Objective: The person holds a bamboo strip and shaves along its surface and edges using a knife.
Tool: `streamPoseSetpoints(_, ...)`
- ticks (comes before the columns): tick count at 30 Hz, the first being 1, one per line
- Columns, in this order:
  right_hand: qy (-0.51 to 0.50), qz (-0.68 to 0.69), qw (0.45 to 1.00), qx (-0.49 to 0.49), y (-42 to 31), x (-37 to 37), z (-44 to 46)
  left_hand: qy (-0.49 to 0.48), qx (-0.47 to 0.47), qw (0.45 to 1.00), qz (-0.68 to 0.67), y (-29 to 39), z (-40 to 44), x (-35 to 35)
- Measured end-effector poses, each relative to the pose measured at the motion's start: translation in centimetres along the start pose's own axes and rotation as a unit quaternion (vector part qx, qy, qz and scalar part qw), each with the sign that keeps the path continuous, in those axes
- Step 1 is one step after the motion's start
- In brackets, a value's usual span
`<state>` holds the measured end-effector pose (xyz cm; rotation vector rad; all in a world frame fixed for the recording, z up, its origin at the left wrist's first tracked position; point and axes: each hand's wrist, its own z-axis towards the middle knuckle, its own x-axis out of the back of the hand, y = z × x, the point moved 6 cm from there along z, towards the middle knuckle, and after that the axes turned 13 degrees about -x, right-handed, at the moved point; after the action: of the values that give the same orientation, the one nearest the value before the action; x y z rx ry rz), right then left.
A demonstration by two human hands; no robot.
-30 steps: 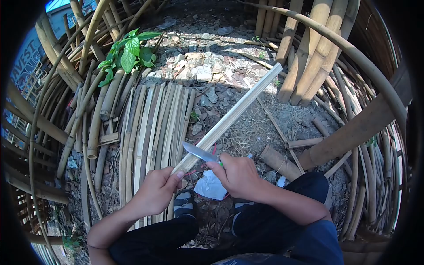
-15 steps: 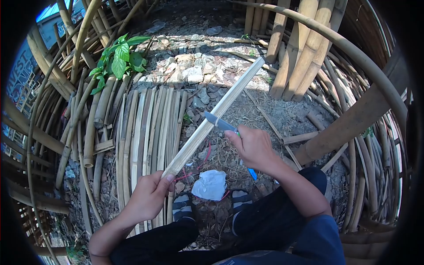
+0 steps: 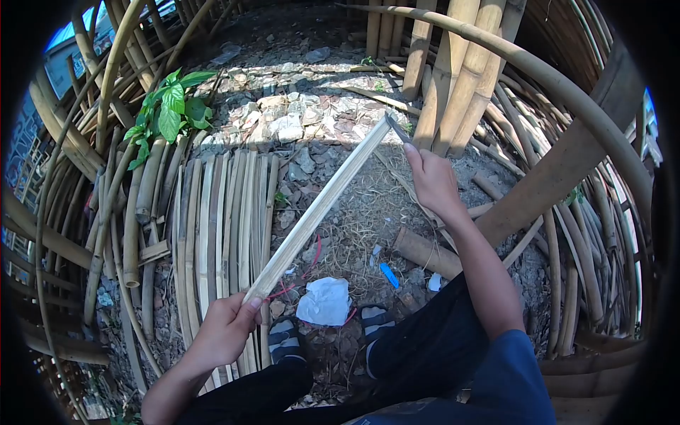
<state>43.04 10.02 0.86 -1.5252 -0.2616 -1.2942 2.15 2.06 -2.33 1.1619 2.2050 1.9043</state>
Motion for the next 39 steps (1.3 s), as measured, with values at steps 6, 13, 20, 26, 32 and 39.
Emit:
streamPoseSetpoints(6,-0.170,0.050,0.971,0.160,-5.1,-3.2,-10.1,0.011,0.009,1.000,-0.016,0.2,0.2,0.0)
streamPoseSetpoints(13,-0.142,0.009,0.971,0.193,-5.0,-2.6,-8.1,0.016,0.014,0.999,-0.027,0.8,-0.5,0.1)
streamPoseSetpoints(20,-0.110,-0.023,0.983,0.149,-2.9,-2.8,-4.2,0.013,0.021,1.000,0.001,0.8,-0.4,0.1)
streamPoseSetpoints(26,-0.076,-0.016,0.993,0.093,-1.0,-1.8,-0.6,0.013,0.026,0.999,-0.012,0.5,-0.6,-0.2)
streamPoseSetpoints(32,-0.046,-0.026,0.998,0.034,1.1,-0.8,1.9,0.001,0.022,1.000,-0.007,0.6,-0.7,-0.6)
streamPoseSetpoints(39,-0.043,-0.029,0.999,0.013,0.3,-1.0,2.1,0.020,-0.008,0.999,0.037,-0.1,-0.2,-0.1)
